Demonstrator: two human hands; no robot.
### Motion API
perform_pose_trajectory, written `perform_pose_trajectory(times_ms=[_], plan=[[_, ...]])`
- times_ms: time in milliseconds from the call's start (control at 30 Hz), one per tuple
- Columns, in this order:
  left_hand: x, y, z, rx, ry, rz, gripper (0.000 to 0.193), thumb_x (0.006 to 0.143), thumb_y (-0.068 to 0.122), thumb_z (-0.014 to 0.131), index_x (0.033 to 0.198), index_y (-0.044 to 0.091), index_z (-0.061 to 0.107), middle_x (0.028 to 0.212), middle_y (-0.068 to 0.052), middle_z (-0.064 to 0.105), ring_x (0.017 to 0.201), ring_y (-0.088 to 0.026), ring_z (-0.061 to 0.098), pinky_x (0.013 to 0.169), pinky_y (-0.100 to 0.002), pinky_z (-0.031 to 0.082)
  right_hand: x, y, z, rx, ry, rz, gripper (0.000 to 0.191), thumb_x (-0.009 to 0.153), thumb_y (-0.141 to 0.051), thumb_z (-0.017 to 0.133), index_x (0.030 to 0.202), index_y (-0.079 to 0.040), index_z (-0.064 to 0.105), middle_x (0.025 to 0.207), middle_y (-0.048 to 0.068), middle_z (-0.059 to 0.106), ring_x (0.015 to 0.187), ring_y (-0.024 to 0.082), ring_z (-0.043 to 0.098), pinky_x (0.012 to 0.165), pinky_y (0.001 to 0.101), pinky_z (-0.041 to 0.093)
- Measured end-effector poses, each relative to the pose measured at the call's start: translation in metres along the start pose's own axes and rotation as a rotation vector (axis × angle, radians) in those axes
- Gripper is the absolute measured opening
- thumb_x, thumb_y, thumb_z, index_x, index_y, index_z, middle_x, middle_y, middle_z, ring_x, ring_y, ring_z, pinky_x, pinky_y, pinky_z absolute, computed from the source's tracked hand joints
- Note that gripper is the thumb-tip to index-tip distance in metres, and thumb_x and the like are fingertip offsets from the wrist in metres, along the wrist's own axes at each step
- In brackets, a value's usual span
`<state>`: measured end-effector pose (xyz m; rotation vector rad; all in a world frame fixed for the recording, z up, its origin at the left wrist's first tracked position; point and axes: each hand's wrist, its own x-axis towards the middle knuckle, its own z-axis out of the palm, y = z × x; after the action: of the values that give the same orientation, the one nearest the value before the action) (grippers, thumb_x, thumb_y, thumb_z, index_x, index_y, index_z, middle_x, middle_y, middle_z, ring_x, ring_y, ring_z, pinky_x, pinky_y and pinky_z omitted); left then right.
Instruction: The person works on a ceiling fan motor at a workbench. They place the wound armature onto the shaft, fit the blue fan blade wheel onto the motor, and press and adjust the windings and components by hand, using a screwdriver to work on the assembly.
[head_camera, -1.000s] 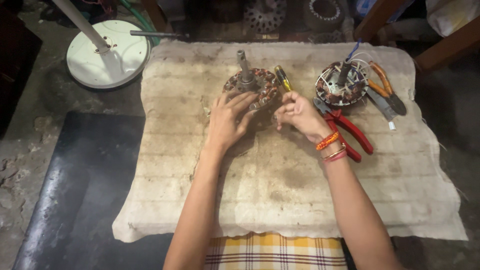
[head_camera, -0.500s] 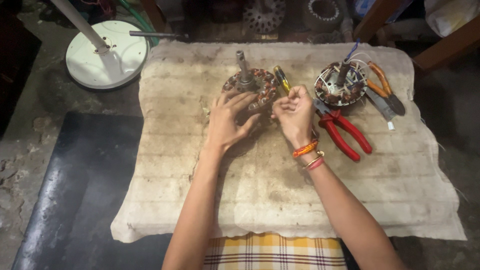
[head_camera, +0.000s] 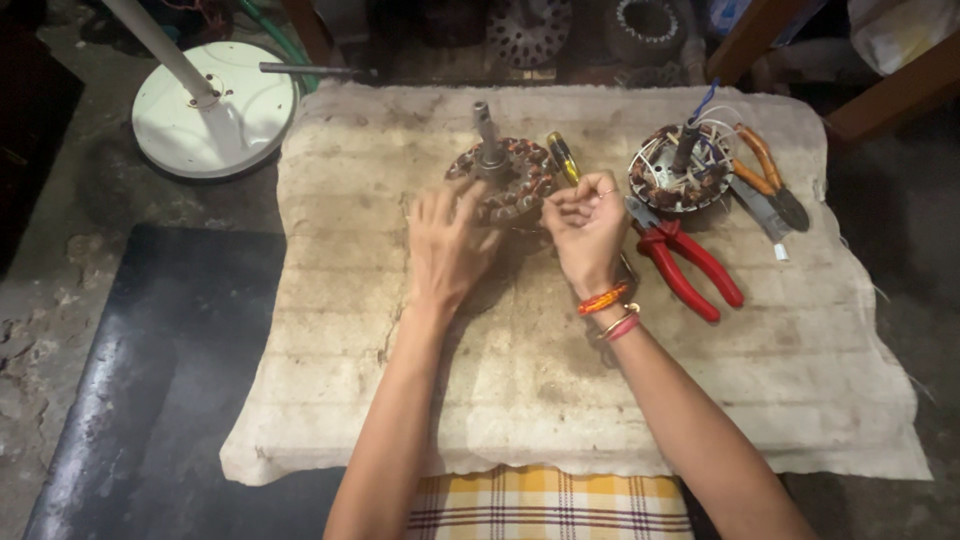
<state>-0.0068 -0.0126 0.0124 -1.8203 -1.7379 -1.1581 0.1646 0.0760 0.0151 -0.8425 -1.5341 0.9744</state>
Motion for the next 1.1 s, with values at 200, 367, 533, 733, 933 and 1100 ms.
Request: perform_pose_trajectory(times_ms=[200, 367, 533, 733, 933, 1100], plan=[[0.006, 0.018, -0.032, -0.113, -0.261, -0.394, 0.049, 0.080, 0.026, 0.089, 0.115, 0.006, 0.060, 0.100, -0.014, 0.065, 0.093, -0.029, 0.059, 0.082, -0.040, 0.047, 0.010, -0.004, -0.014, 0.486, -0.137, 0.406, 0.027, 0.088, 0.014, 0.064, 0.100, -0.005, 0.047, 0.091, 0.012, 0.066, 0.072, 0.017, 0.071, 0.065, 0.0303, 0.068], [0.022, 0.012, -0.065, -0.091, -0.375, -0.713, 0.035, 0.084, 0.032, 0.079, 0.096, 0.002, 0.064, 0.081, -0.017, 0.068, 0.075, -0.031, 0.062, 0.069, -0.046, 0.048, 0.013, 0.002, -0.016, 0.395, -0.185, 0.444, 0.032, 0.087, 0.015, 0.061, 0.104, -0.007, 0.046, 0.096, 0.011, 0.064, 0.067, 0.015, 0.067, 0.057, 0.0287, 0.062], [0.009, -0.015, -0.085, -0.077, -0.204, -0.756, 0.034, 0.085, 0.034, 0.077, 0.073, 0.004, 0.068, 0.068, -0.016, 0.067, 0.060, -0.027, 0.062, 0.059, -0.045, 0.048, 0.013, 0.013, -0.013, 0.357, -0.202, 0.329, 0.032, 0.089, 0.017, 0.061, 0.104, -0.006, 0.044, 0.098, 0.011, 0.064, 0.068, 0.011, 0.064, 0.055, 0.0242, 0.056], [-0.010, -0.121, -0.133, -0.086, -0.061, -0.554, 0.023, 0.086, 0.015, 0.086, 0.082, 0.000, 0.070, 0.066, -0.010, 0.063, 0.059, -0.014, 0.055, 0.055, -0.032, 0.045, 0.016, 0.017, -0.015, 0.331, -0.192, 0.304, 0.033, 0.087, 0.020, 0.057, 0.103, -0.006, 0.044, 0.097, 0.011, 0.065, 0.065, 0.010, 0.062, 0.050, 0.0207, 0.050], [0.002, -0.187, -0.148, -0.102, -0.092, -0.371, 0.014, 0.094, 0.011, 0.081, 0.096, 0.000, 0.073, 0.077, -0.006, 0.069, 0.067, -0.009, 0.064, 0.062, -0.026, 0.050, 0.011, 0.013, -0.007, 0.373, -0.256, 0.260, 0.034, 0.087, 0.019, 0.054, 0.104, -0.007, 0.041, 0.095, 0.008, 0.062, 0.063, 0.009, 0.060, 0.048, 0.0198, 0.047], [0.098, -0.213, -0.165, 0.453, 0.214, 0.112, 0.018, 0.103, 0.005, 0.064, 0.085, 0.004, 0.065, 0.066, -0.006, 0.059, 0.051, -0.016, 0.057, 0.051, -0.030, 0.041, 0.006, 0.010, -0.002, 0.465, -0.302, 0.299, 0.032, 0.090, 0.015, 0.059, 0.103, -0.008, 0.041, 0.096, 0.006, 0.063, 0.064, 0.008, 0.062, 0.051, 0.0204, 0.052]])
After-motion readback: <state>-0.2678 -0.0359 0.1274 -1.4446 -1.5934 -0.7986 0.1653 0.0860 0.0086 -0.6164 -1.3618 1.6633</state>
